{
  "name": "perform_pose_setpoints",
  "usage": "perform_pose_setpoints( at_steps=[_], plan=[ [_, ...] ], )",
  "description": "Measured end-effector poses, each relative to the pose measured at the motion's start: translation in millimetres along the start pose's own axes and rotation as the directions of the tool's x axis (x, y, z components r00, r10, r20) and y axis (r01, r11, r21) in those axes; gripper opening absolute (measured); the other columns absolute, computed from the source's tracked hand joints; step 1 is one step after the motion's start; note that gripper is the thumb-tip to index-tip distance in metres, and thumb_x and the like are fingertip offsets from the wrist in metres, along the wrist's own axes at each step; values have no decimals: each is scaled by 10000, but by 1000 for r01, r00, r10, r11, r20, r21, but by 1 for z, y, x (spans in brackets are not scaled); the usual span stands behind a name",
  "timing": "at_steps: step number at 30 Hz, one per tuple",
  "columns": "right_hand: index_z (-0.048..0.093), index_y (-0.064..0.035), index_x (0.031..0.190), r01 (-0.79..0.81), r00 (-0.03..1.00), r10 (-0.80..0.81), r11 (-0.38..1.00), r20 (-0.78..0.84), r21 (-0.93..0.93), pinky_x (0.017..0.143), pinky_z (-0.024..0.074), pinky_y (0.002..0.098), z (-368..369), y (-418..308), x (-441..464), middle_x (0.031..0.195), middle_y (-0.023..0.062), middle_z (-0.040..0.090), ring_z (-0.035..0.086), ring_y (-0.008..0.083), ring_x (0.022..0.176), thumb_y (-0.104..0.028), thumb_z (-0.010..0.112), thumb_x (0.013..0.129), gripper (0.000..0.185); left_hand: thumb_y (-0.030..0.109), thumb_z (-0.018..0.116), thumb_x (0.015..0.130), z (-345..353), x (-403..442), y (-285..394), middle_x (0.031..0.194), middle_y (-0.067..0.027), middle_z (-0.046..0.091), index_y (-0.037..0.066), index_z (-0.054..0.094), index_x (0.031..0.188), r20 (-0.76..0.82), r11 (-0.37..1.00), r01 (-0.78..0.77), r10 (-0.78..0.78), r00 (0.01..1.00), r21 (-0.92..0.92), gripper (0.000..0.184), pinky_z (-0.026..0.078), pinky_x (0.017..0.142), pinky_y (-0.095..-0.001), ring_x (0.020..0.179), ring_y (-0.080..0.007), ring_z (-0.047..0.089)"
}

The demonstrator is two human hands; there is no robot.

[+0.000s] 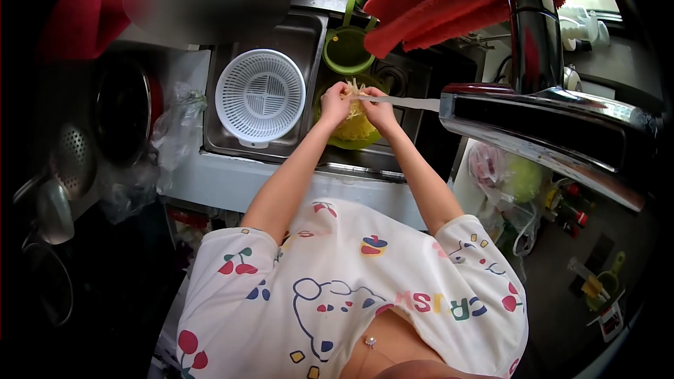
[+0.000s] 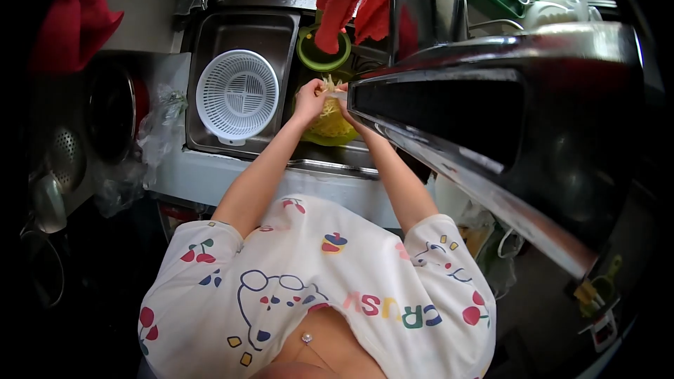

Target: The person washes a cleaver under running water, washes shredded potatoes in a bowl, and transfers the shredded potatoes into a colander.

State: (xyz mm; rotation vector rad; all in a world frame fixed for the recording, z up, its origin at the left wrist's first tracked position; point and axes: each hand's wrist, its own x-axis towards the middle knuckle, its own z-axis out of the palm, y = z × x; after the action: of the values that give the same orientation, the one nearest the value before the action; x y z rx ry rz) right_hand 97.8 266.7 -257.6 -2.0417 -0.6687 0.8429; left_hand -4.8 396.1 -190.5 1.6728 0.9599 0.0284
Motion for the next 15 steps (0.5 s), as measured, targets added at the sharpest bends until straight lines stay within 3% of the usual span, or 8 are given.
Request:
perform_pose_setpoints(
  at_steps=[2,3,6,7,10,12,13,15],
  plan=[
    [616,-6,1024,56,998,-57,996,2,62,640,445,240,-17,-27,-26,768,24,634,550,90,696,-82,599,874,170,96,591,807,-8,-10,2,1037,-197,636,9,602,1079,121,991,-93,81,989,96,285,490,839,-378,973,-315,632],
    [582,-6,1152,-103,980,134,973,144,-204,768,495,302,-29,-56,-39,959,148,656,633,213,855,-47,581,856,299,95,580,810,-10,-15,-2,1096,-201,622,22,600,1106,187,976,-164,136,973,146,306,476,884,-396,1042,-331,606],
    [462,-37,1336,380,915,-288,849,283,-367,987,440,377,-20,-36,-60,1272,270,509,532,374,1176,-17,566,832,515,97,552,786,-3,-36,-2,1428,-249,347,4,428,1338,357,858,-203,26,934,471,573,271,1096,-520,1334,-445,301],
    [309,-24,1434,238,904,-85,915,420,-326,1136,260,459,-17,-40,-61,1461,280,288,257,439,1374,-33,548,823,656,93,553,778,19,-29,-35,1470,-248,267,-15,358,1384,367,861,-167,-25,930,481,646,223,1109,-555,1361,-456,229],
    [273,27,1435,568,817,-262,514,514,-642,1137,222,507,11,-2,-48,1458,276,292,222,453,1378,-78,531,827,668,130,548,769,41,-13,-52,1500,-290,168,-107,158,1437,477,744,-296,-34,879,599,809,95,1146,-563,1391,-482,134],
    [272,55,1423,431,883,-229,743,410,-512,1122,213,540,26,17,-31,1441,268,320,255,449,1356,-119,535,812,688,139,539,772,51,-8,-59,1507,-284,151,-100,159,1439,462,684,-349,19,887,641,803,51,1150,-556,1400,-474,101],
    [276,48,1423,387,900,-187,758,393,-525,1115,238,524,31,26,-22,1437,266,329,280,445,1343,-122,538,811,687,150,550,772,48,-14,-49,1437,-280,325,-65,380,1366,339,624,-361,159,927,693,654,239,1119,-518,1357,-445,280],
    [422,13,1323,249,929,-21,774,370,-582,1006,398,461,24,11,-10,1322,244,469,450,426,1212,-122,549,813,543,150,580,750,24,-6,-10,1316,-241,468,-21,515,1237,346,768,-150,-97,933,622,520,372,1023,-477,1257,-405,425]
  ],
)
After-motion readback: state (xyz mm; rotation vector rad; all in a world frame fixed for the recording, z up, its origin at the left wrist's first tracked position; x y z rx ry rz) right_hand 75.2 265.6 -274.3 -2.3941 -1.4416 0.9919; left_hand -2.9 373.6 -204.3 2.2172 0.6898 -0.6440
